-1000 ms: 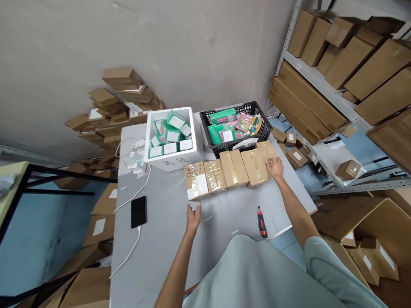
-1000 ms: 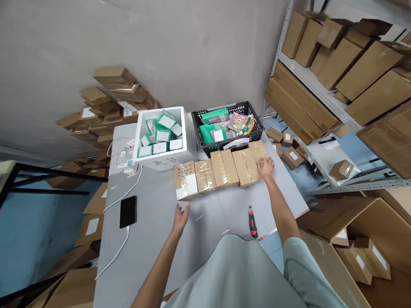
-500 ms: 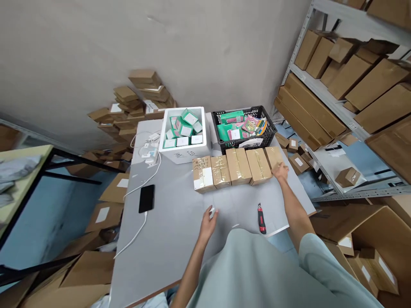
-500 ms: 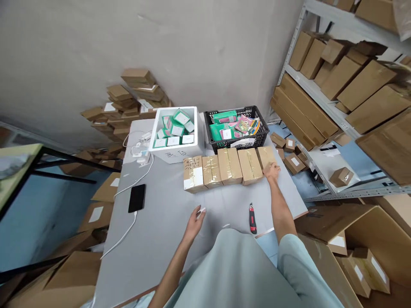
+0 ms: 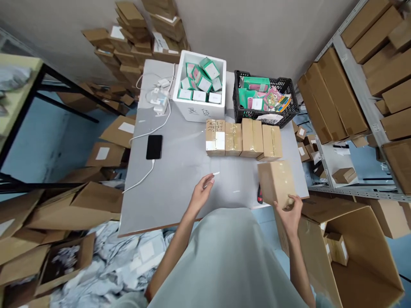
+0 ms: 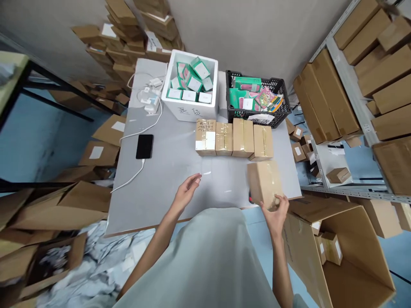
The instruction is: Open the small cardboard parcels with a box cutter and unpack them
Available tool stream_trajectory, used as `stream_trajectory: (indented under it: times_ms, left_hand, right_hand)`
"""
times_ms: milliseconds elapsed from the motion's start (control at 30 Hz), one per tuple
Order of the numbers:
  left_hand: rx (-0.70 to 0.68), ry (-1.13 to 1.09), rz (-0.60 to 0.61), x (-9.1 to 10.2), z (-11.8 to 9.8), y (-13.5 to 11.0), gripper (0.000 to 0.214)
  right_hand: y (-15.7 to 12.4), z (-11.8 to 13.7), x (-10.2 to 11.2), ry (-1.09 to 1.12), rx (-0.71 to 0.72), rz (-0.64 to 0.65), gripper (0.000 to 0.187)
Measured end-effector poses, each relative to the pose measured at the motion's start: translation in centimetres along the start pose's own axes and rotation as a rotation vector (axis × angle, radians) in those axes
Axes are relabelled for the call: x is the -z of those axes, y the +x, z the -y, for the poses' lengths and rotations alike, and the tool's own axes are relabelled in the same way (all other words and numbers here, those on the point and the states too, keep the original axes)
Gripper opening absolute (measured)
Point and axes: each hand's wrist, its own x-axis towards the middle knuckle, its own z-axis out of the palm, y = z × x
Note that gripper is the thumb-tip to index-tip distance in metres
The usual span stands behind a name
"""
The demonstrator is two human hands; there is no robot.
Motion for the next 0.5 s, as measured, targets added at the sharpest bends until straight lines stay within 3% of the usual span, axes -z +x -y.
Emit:
stream_trajectory:
  times_ms: [100, 167, 233, 367, 500]
  left_hand:
    - [0.019, 0.014, 0.016, 0.9, 0.4, 0.0, 0.060]
    - [0.006, 0.045, 0.020, 1.8, 1.1, 0.0, 0.058]
    - [-0.010, 0.084, -0.004, 3.0, 2.4, -0.1, 0.056]
    - [0.017, 0.113, -0.095, 5.5, 5.8, -0.9, 0.060]
    - [0.108, 0.095, -0.099, 6.3, 8.4, -1.8, 0.063]
  right_hand:
    - [-1.0, 4.3, -3.5, -0.004, 0.166, 0.352, 0.065]
    - [-0.4, 7.2, -6.8, -0.007, 0.375, 0.594, 0.066]
    - [0.6, 9.6, -10.0, -0.003, 0.561, 0.753, 0.065]
    - [2.5, 12.7, -15.5, 0.009, 0.758, 0.921, 0.069]
    - [3.6, 13.0, -19.0, -0.076, 0.717, 0.996, 0.073]
